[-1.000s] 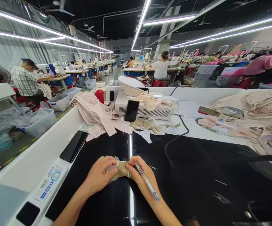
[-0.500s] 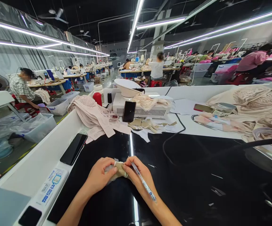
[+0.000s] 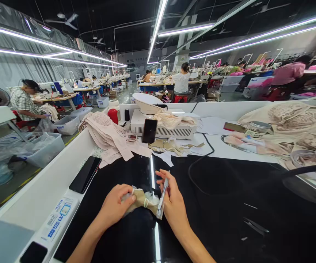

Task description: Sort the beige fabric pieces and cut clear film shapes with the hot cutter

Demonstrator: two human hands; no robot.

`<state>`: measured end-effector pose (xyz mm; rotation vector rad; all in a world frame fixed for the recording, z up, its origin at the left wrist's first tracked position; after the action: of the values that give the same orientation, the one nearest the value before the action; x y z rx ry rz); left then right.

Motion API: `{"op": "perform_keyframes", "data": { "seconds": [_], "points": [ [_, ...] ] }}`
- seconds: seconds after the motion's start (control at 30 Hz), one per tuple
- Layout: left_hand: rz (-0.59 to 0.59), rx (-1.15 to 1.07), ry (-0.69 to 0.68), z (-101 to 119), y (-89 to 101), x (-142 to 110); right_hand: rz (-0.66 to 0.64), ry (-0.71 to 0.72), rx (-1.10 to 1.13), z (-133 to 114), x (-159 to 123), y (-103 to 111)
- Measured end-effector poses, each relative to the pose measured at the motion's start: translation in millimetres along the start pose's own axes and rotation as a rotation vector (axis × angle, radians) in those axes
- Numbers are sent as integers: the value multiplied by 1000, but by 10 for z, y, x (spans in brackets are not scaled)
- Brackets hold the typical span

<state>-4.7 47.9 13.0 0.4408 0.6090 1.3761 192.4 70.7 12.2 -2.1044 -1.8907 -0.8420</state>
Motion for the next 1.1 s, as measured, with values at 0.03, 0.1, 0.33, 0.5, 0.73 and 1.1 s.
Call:
{"op": "perform_keyframes", "data": {
  "seconds": [0.03, 0.1, 0.33, 0.5, 0.73, 1.1],
  "points": [
    [-1, 0, 1, 1, 0, 1, 25, 13, -35, 6, 15, 32],
    [-1, 2, 7, 3, 1, 3, 61, 26, -74, 11, 43, 84],
    [1, 12, 20, -5, 4, 3, 157, 7, -76, -54, 61, 231],
    [15, 40, 18, 7, 2, 1, 225, 105, -164, -121, 71, 309],
    [39, 59, 52, 24, 10, -12, 143, 469, -241, -267, 98, 212],
    [28, 52, 47, 19, 9, -8, 59, 503, -240, -244, 83, 157]
  ]
}}
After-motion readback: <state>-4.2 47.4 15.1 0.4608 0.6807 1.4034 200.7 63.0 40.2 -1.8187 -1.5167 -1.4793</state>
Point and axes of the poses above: each hand's wrist, its own x-axis towards the middle knuckle, its own y-axis out of the back of the hand, z = x × y, the point moved 5 cm from there along x, towards the middle knuckle, and after that the axes turned 12 degrees about y, right-handed, at the moved point
